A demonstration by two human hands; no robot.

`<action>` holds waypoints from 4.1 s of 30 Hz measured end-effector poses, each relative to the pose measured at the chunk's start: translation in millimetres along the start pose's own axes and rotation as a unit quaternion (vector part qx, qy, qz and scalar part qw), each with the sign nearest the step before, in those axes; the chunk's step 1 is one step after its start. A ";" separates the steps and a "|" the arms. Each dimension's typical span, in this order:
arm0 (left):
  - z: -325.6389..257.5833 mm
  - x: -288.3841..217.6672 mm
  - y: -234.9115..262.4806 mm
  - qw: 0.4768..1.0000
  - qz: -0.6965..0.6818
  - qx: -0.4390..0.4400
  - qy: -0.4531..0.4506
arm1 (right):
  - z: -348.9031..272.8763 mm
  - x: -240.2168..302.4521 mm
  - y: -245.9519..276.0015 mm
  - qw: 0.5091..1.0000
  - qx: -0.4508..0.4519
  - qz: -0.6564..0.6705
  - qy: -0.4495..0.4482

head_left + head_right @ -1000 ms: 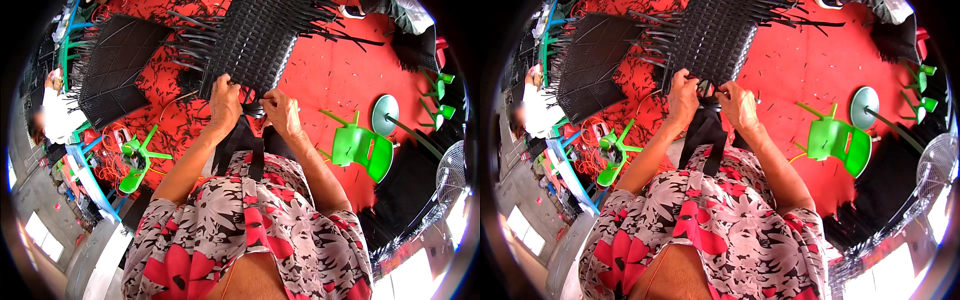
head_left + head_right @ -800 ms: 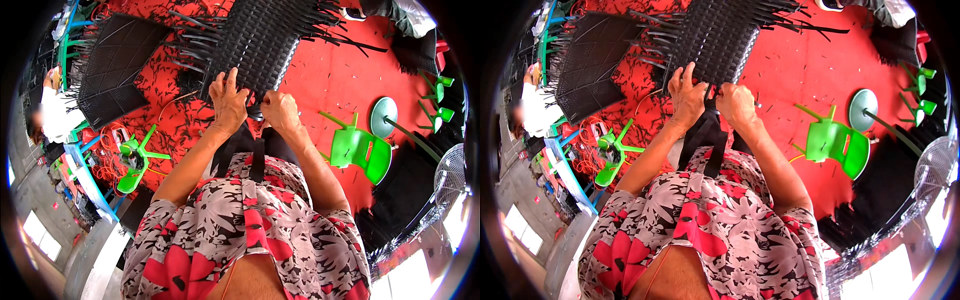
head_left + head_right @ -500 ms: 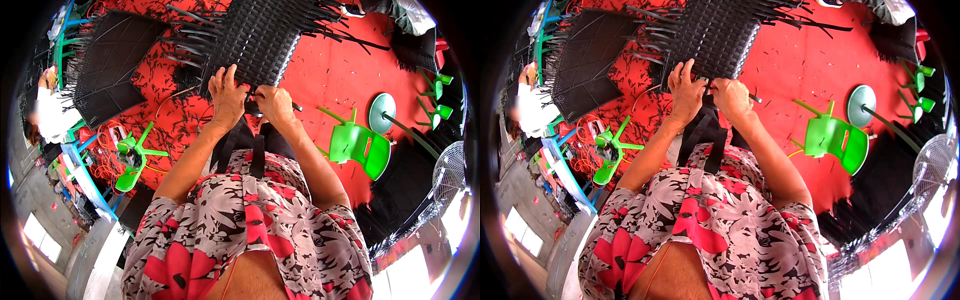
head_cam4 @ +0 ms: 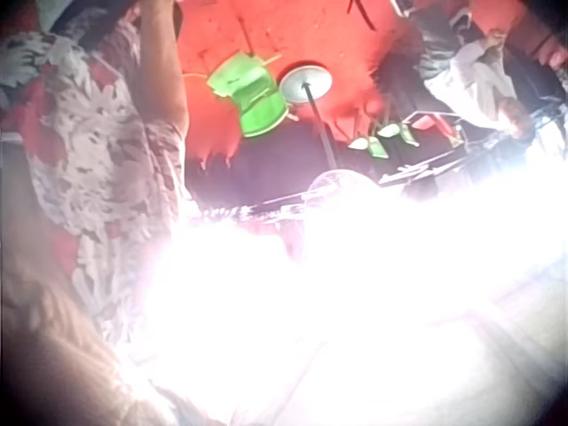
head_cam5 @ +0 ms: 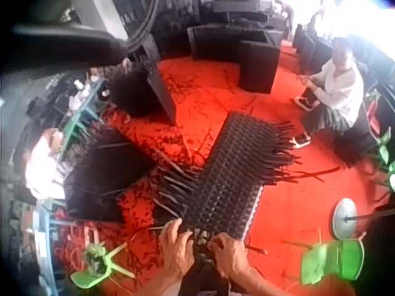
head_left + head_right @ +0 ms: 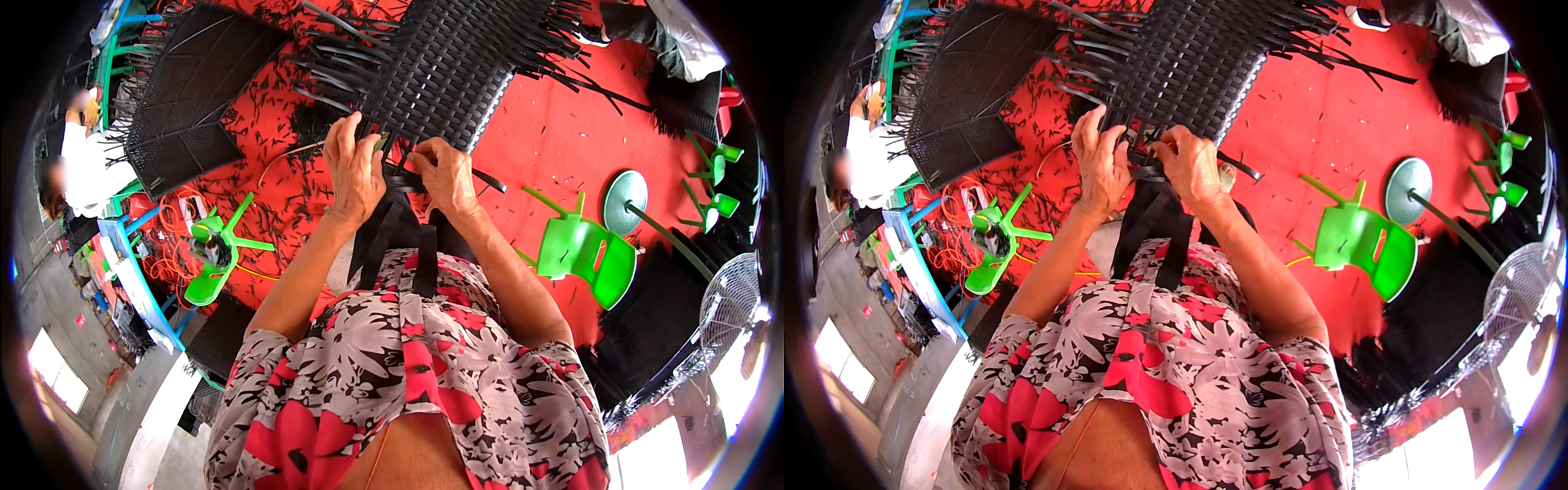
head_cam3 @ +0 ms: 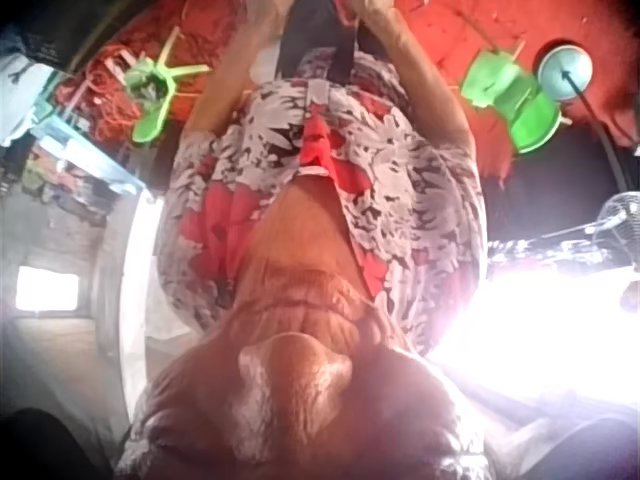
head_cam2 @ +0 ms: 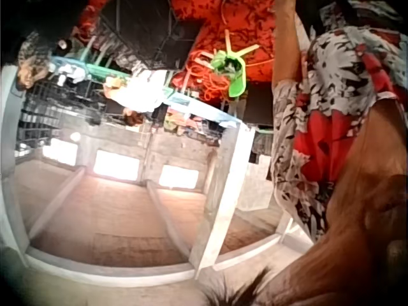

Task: The person is weaving black plastic strips into the frame of a chair by hand, threading the strips through the existing weave and pulling them into place.

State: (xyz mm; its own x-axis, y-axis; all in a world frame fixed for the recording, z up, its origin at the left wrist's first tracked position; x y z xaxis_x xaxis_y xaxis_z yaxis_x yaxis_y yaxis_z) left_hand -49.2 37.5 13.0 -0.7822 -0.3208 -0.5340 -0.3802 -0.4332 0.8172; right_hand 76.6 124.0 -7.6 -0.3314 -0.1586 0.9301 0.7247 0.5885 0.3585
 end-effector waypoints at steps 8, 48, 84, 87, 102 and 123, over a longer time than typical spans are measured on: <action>10.9 4.5 -29.7 0.979 0.110 0.160 0.067 | 29.5 -10.8 -29.7 0.969 0.082 -0.228 0.034; 9.4 21.2 -15.3 0.971 0.132 0.144 0.139 | 37.8 4.3 -61.3 0.971 0.102 -0.202 0.073; 37.9 45.1 -19.5 0.921 -0.063 0.352 0.152 | 14.0 -24.9 -66.9 0.796 0.047 0.430 -0.424; 39.9 43.3 -24.5 0.929 -0.029 0.360 0.086 | 13.4 -39.7 -68.5 0.796 0.084 0.454 -0.392; 120.4 72.3 109.3 0.965 -0.002 0.259 0.034 | 52.6 29.5 3.7 0.997 -0.041 -0.026 0.052; 23.3 89.5 -32.0 0.852 -0.380 0.157 0.324 | 9.6 56.6 -27.3 0.999 0.038 0.015 -0.002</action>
State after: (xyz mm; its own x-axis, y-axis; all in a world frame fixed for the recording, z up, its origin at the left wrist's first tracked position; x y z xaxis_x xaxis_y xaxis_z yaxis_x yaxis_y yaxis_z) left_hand -118.6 42.3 -55.9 0.1457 -0.4900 -0.8595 -0.8486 -0.5084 0.1460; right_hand 32.2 106.6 34.5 -0.3132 -0.1376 0.9397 0.6864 0.6510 0.3241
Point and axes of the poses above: each hand's wrist, its own z-axis towards the middle knuckle, its own y-axis out of the back of the hand, x = y × z, the point moved 4 cm from there along z, towards the middle knuckle, and after that the axes turned 11 degrees about y, right-handed, at the moved point
